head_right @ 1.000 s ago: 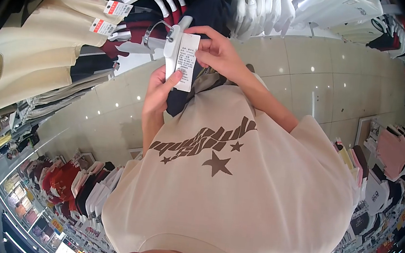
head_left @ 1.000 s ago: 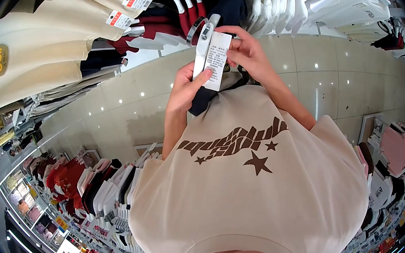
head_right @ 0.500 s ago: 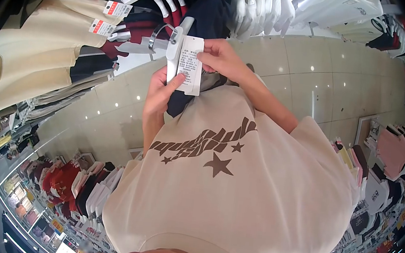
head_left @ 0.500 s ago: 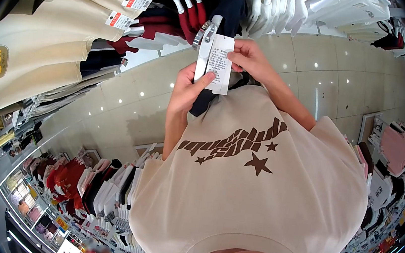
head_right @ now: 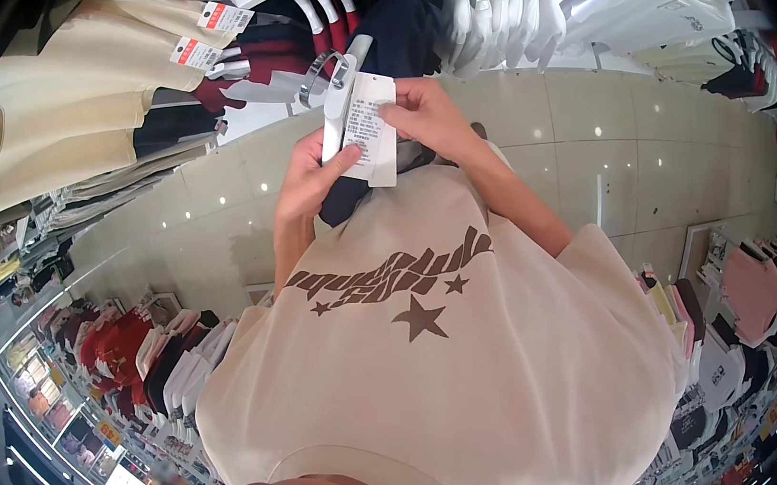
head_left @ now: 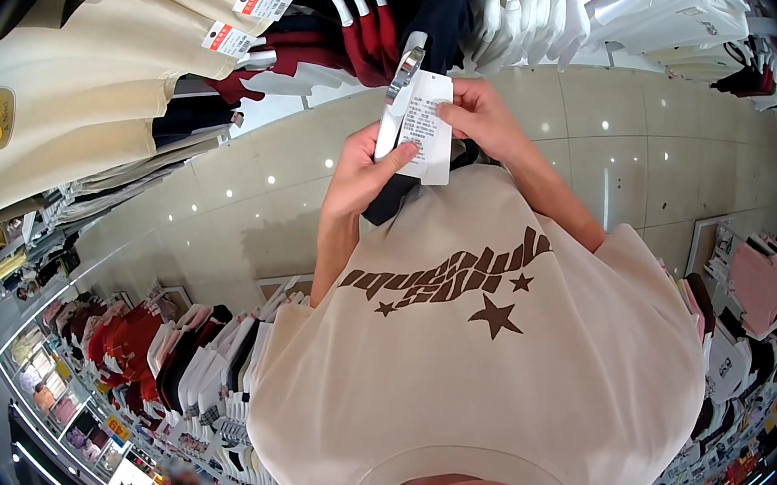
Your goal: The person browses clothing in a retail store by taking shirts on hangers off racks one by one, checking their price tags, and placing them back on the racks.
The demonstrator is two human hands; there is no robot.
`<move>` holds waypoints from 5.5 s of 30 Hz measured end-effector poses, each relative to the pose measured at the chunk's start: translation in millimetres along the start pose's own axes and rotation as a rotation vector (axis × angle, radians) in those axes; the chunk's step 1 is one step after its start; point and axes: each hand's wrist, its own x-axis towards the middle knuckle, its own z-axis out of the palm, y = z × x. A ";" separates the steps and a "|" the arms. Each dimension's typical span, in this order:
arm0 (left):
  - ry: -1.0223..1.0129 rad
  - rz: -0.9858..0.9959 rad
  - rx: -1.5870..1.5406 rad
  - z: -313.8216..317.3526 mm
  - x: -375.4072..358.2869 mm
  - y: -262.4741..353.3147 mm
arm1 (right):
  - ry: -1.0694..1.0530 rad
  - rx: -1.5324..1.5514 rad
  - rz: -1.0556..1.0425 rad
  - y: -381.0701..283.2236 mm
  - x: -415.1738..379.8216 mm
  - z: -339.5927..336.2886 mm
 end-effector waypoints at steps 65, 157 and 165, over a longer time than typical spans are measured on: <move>-0.093 -0.079 -0.089 -3.1 -6.1 2.7 | -0.326 0.179 -0.157 22.4 -2.8 -14.6; 0.084 -0.070 0.115 -6.6 -6.6 -1.5 | 0.050 -0.004 -0.355 25.9 16.2 -18.0; 0.136 -0.043 0.173 -8.2 -4.6 -2.6 | 0.047 0.227 -0.283 11.8 9.3 -10.7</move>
